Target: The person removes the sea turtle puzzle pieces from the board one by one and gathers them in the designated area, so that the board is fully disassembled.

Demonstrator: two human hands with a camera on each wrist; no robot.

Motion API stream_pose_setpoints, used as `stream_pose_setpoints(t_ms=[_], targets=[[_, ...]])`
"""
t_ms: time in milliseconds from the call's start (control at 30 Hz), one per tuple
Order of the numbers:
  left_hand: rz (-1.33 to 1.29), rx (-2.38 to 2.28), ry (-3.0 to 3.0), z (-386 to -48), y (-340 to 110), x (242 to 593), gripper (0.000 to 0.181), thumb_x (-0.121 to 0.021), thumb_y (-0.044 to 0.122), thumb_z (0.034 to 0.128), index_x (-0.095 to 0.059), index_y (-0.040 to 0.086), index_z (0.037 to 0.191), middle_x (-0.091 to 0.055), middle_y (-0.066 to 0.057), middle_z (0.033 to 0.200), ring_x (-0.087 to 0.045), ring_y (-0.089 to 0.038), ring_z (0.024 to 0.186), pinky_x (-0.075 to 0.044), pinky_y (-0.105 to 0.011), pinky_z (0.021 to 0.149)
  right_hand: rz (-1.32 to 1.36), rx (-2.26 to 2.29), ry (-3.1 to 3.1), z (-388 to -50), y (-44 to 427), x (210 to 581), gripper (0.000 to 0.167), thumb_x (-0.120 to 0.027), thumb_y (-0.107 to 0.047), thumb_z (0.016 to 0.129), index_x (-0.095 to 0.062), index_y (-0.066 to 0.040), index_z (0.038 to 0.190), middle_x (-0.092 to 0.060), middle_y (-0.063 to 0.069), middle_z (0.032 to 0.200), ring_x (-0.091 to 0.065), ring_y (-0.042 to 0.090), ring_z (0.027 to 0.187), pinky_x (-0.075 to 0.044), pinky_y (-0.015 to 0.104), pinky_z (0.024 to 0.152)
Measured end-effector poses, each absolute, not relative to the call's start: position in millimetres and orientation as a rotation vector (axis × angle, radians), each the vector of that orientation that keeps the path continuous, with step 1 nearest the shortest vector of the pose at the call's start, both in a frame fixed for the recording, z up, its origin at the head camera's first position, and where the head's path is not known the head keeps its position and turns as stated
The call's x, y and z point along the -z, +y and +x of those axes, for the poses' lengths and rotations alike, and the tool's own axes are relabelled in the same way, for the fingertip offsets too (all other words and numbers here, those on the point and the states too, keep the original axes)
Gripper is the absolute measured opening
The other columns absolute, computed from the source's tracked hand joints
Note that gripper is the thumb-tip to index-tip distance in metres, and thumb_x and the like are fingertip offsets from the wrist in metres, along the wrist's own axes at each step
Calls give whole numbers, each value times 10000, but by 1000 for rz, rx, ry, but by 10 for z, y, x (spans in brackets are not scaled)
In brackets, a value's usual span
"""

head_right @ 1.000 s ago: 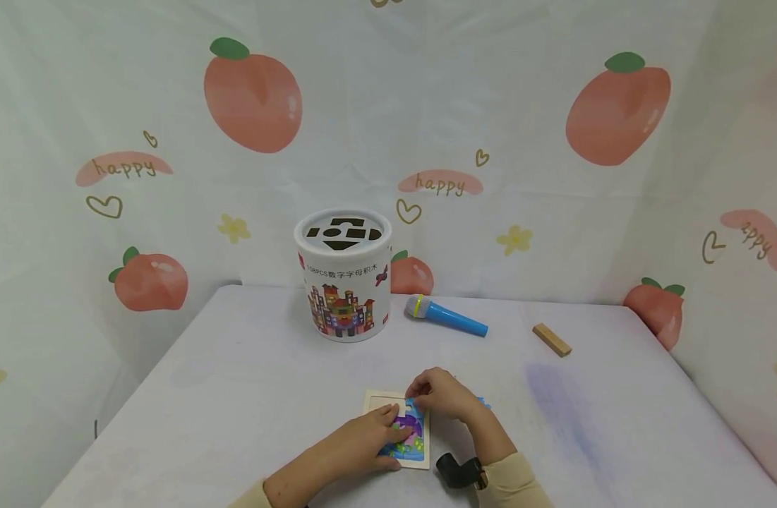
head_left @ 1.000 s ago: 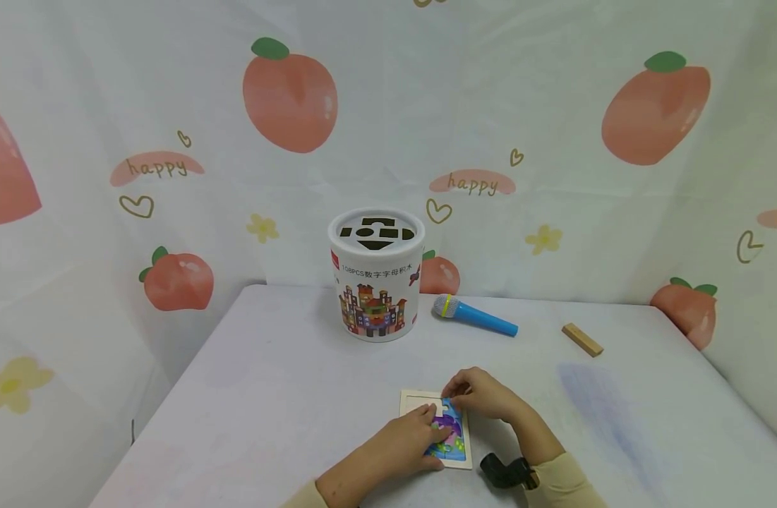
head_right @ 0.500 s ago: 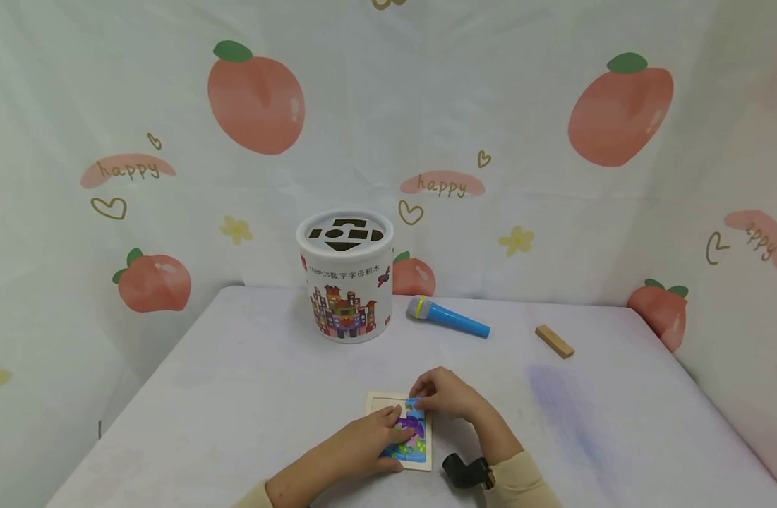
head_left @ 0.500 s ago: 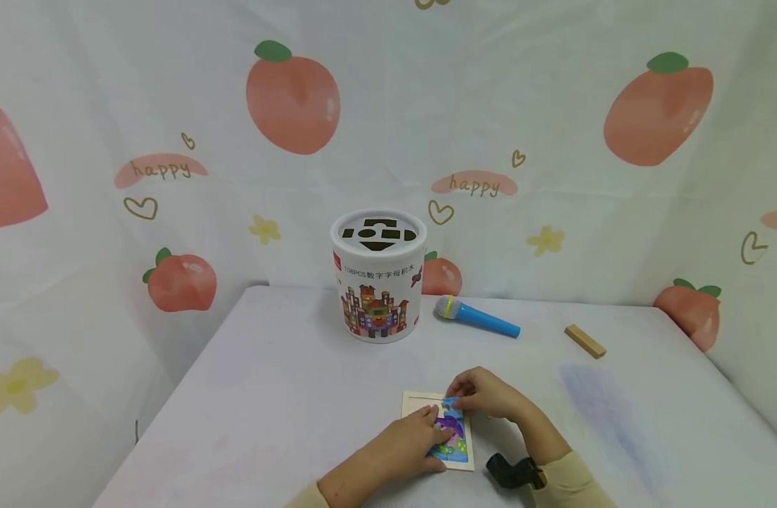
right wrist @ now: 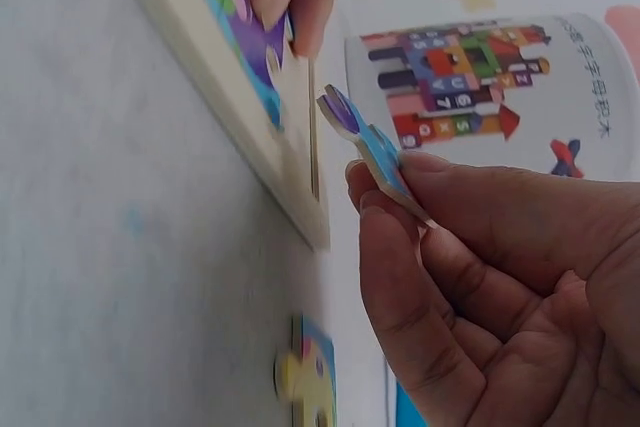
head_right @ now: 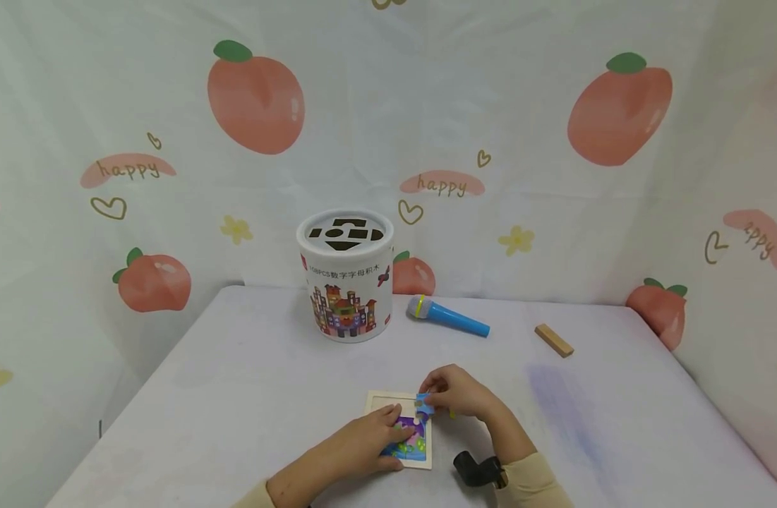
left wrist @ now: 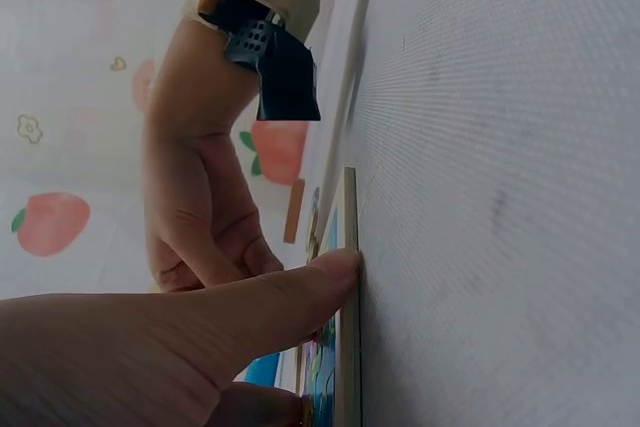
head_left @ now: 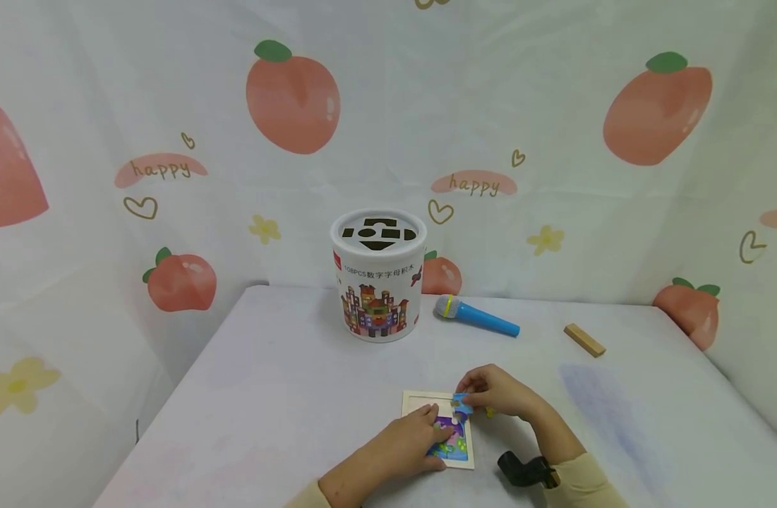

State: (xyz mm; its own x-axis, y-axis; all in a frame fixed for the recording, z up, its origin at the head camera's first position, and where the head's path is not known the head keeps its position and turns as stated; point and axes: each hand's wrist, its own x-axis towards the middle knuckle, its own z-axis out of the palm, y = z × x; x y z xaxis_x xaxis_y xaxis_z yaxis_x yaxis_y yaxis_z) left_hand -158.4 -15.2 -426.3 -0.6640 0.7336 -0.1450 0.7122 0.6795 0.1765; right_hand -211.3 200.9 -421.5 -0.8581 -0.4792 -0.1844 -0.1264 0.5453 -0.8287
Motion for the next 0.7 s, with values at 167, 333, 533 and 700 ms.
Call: stream_pose_setpoints(t_ms=[167, 333, 533, 700], targets=[[1150, -163, 2694, -1568, -146, 4252, 534, -632, 473, 823, -543, 279, 1313, -476, -107, 1403, -423, -217, 1329, -474, -344, 977, -464, 1233, 2431, -2079, 2123, 4217, 155, -622, -103, 878, -650, 19, 968, -650, 36, 810, -568, 125, 686, -500, 243, 607], [1127, -171, 2695, -1561, -143, 4239, 523, -632, 471, 827, -547, 286, 1309, -477, -95, 1406, -417, -211, 1333, -470, -356, 981, -434, 1244, 2457, -2054, 2257, 4219, 170, -621, -99, 872, -642, 30, 981, -616, 30, 756, -545, 140, 672, -494, 255, 579], [1079, -174, 2681, -1568, -132, 4247, 527, -641, 462, 824, -536, 303, 1315, -464, -79, 1420, -404, -201, 1343, -461, -366, 993, -407, 1251, 2490, -2016, 2419, 4224, 181, -617, -98, 876, -632, 35, 999, -600, 43, 759, -541, 144, 671, -492, 261, 585], [1059, -171, 2662, -1576, -120, 4256, 531, -637, 468, 825, -527, 313, 1321, -451, -69, 1431, -391, -197, 1351, -447, -365, 1009, -361, 1244, 2520, -1983, 2532, 4230, 188, -618, -108, 879, -634, 30, 1005, -606, 44, 787, -550, 147, 686, -503, 260, 604]])
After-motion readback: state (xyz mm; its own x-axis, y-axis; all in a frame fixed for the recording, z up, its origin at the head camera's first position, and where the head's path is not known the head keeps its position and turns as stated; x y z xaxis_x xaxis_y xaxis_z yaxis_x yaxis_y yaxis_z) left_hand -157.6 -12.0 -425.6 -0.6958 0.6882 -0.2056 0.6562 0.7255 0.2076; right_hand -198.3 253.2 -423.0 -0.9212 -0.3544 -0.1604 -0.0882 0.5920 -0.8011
